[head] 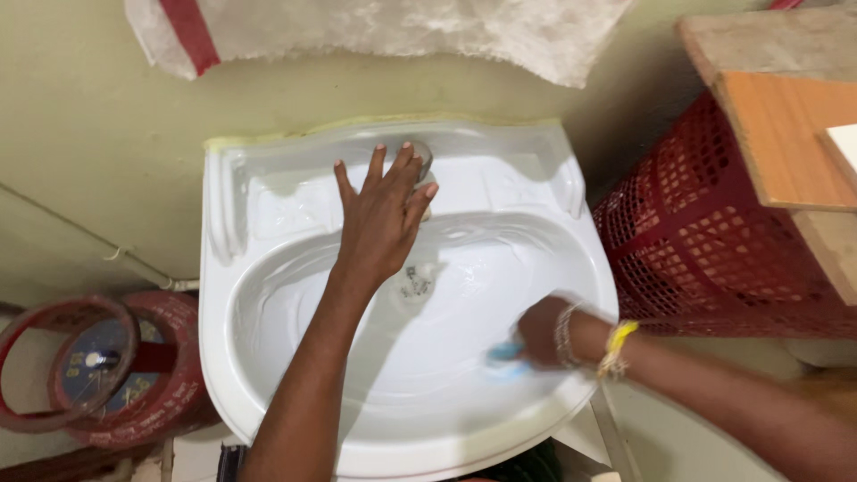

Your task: The person scrubs the interior basin and rim of a white wall-mounted sink using a blue toothbrush. They repeatedly scrub the surface and rinse the brush under the running tap water throughout the clip.

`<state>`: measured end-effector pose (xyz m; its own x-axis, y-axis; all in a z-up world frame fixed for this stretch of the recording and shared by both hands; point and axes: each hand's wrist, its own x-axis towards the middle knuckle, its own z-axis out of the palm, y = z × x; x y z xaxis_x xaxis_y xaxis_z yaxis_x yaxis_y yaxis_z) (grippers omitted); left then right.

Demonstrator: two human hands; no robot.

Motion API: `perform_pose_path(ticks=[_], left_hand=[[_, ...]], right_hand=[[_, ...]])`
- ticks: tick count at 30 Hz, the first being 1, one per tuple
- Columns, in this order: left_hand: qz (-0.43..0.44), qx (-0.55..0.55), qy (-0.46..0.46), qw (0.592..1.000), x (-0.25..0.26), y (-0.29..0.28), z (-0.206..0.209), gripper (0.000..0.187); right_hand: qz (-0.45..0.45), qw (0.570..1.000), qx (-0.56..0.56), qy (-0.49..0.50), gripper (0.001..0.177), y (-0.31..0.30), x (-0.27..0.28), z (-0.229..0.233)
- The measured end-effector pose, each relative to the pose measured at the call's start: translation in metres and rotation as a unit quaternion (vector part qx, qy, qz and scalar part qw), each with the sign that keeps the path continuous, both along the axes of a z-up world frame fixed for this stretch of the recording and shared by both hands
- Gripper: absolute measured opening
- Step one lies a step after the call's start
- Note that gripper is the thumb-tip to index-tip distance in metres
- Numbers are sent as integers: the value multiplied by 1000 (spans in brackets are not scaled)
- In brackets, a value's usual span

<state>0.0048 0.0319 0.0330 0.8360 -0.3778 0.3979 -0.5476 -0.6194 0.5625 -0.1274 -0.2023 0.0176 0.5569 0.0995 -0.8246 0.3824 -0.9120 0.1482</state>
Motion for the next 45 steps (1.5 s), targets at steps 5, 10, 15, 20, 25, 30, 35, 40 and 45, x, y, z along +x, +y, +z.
perform_pose_path(ticks=[5, 10, 15, 20, 25, 30, 35, 40, 45], left_hand=[[-1, -12, 13, 1000, -2, -2, 1, 65], [2, -15, 16, 1000, 1, -1, -5, 65], [6, -9, 3, 1000, 2, -2, -4, 63], [17, -20, -10, 1000, 2, -3, -9, 62], [23, -31, -22, 999, -1, -2, -6, 63], [20, -32, -15, 999, 0, -4, -9, 64], [20, -16, -16, 1000, 4, -2, -7, 63], [20, -17, -26, 999, 0, -2, -5, 58], [17, -25, -32, 999, -2, -3, -2, 57]], right_hand=[[70, 961, -60, -262, 40, -66, 41, -20], [54, 991, 66, -103, 16, 49, 5, -70], [81, 931, 339, -112, 26, 107, -30, -52], [-26, 972, 93, -215, 26, 18, 24, -67], [41, 940, 7, -339, 17, -27, 83, -99], [92, 899, 172, -391, 21, 28, 130, -154], [56, 918, 179, -350, 14, 108, 142, -186], [9, 945, 64, -320, 10, 94, 114, -206], [116, 896, -50, -425, 10, -38, 99, -136]])
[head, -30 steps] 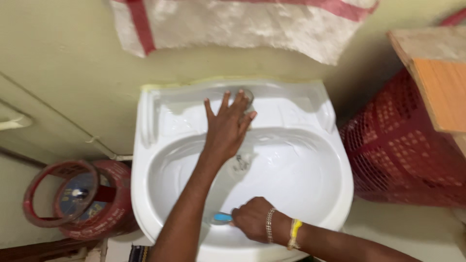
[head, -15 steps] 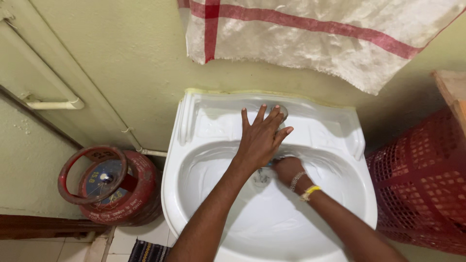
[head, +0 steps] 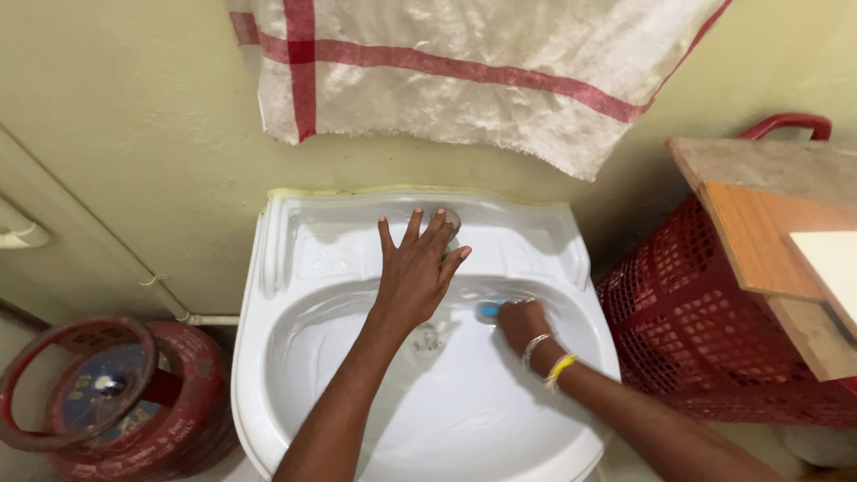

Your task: The person scrubs the interior basin and rim of a white wall-mounted sink using a blue toothbrush. They repeatedly scrub the surface and rinse the brush under the running tap water throughout the clip.

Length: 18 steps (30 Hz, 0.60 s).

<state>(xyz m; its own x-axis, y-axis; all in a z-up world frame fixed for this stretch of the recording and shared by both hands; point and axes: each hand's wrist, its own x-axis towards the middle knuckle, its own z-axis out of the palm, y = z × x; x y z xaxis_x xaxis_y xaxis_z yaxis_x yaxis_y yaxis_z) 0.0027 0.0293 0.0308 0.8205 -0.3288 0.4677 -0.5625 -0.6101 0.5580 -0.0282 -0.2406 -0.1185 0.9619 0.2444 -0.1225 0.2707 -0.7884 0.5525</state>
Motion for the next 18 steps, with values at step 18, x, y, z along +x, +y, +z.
perform_pose_path(ticks=[18], left_hand=[[-9, 1, 7, 1000, 3, 0, -5, 62]], right_hand=[[-91, 900, 150, 398, 48, 81, -144, 159]])
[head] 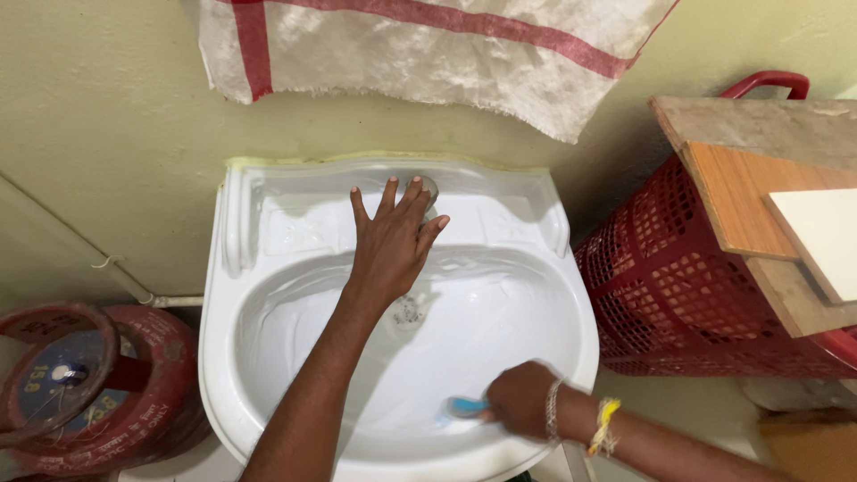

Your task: The person scrubs the interior basin and rim of a white wall-mounted sink using a blue toothbrush. They repeatedly scrub the surface and rinse the brush under the running tap water throughout the clip.

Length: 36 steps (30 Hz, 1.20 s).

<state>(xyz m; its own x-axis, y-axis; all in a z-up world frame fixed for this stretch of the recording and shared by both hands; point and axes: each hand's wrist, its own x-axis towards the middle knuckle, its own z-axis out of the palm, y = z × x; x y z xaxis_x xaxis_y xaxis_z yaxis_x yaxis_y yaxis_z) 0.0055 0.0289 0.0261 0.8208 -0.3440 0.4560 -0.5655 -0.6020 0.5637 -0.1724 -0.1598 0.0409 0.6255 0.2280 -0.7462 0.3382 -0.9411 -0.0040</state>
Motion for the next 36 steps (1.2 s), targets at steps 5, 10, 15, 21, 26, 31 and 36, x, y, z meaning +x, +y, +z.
perform_pose_path(ticks=[5, 10, 15, 21, 26, 31, 36], left_hand=[[10, 11, -10, 1000, 2, -1, -2, 61], [11, 1, -15, 1000, 2, 2, -1, 58], [5, -7, -9, 1000, -1, 2, 2, 58], [7, -10, -7, 1000, -4, 2, 4, 58], [2, -10, 7, 1000, -2, 3, 3, 58], [-2, -17, 22, 1000, -2, 4, 5, 56], [-5, -33, 15, 999, -4, 5, 6, 56]], right_hand=[[5, 954, -237, -185, 30, -93, 57, -6], [77, 935, -178, -299, 17, -87, 99, -99], [3, 923, -106, -369, 15, -84, 131, -127], [-544, 789, 285, 20, 40, -78, 133, -137], [-690, 333, 595, 242, 35, -21, 138, -145], [-694, 186, 660, 218, 26, 54, 150, -137], [-729, 162, 628, 221, 25, 70, 155, -135]])
